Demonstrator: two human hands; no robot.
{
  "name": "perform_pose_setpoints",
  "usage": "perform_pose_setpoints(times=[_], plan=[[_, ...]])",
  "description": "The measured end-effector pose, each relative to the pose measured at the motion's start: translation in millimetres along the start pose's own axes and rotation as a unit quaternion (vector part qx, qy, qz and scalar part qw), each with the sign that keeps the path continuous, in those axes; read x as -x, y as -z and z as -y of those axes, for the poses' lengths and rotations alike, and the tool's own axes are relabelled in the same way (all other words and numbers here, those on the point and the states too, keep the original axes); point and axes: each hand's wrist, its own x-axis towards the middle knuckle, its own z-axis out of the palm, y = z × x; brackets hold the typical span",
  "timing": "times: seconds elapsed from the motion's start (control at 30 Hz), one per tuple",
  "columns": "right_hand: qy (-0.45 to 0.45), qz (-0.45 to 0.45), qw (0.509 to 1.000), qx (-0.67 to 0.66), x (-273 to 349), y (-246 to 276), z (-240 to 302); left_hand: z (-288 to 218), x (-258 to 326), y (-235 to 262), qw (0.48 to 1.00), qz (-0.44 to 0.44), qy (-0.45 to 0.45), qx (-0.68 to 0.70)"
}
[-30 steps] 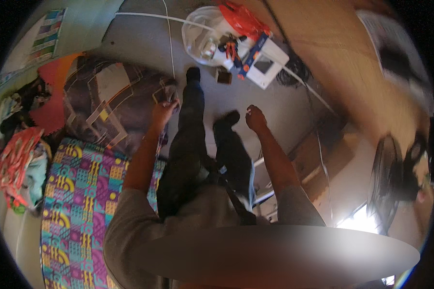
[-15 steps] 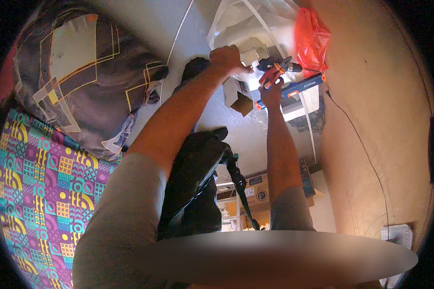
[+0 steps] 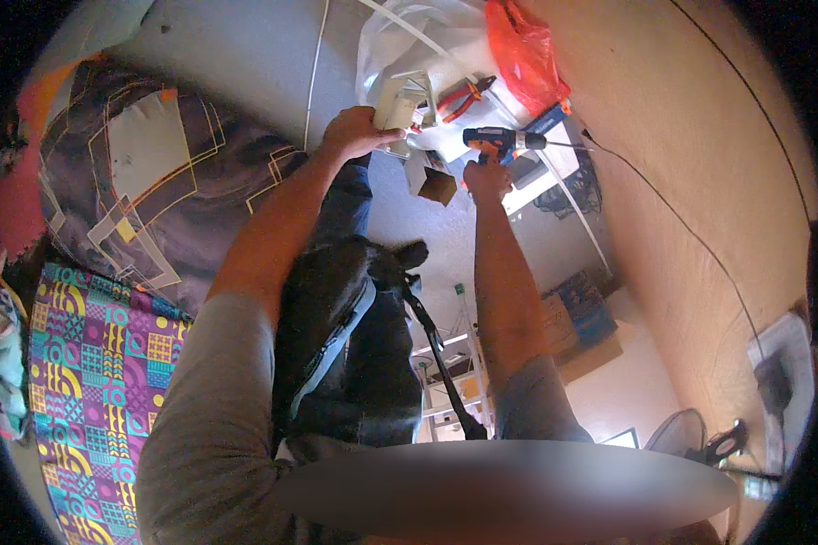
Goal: The person routes a black cable along the ceiling, positions a white electrical box, and uses a cordless drill to secure it to the ceiling. They then feed the cable through the box and use pliers to strip the cable end.
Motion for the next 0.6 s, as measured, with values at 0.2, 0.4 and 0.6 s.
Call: perform_pose_setpoints(times=[0.2,0.4,0.6], plan=[[-0.021,0.017,0.989,-0.145,110.3,-3.9,-61.0,-9.4,78.2,33.8,0.999,-0.013,-0.04,0.031],[-0.109,0.082,0.877,-0.461,252.9,-99.7,-154.9,-2.7,157.1,41.8,0.998,-0.001,-0.036,-0.05],[-0.119,0.17,0.729,-0.653,514.0,-195.0,-253.6,-16.1,305.7,23.6,0.991,0.022,-0.088,-0.101]])
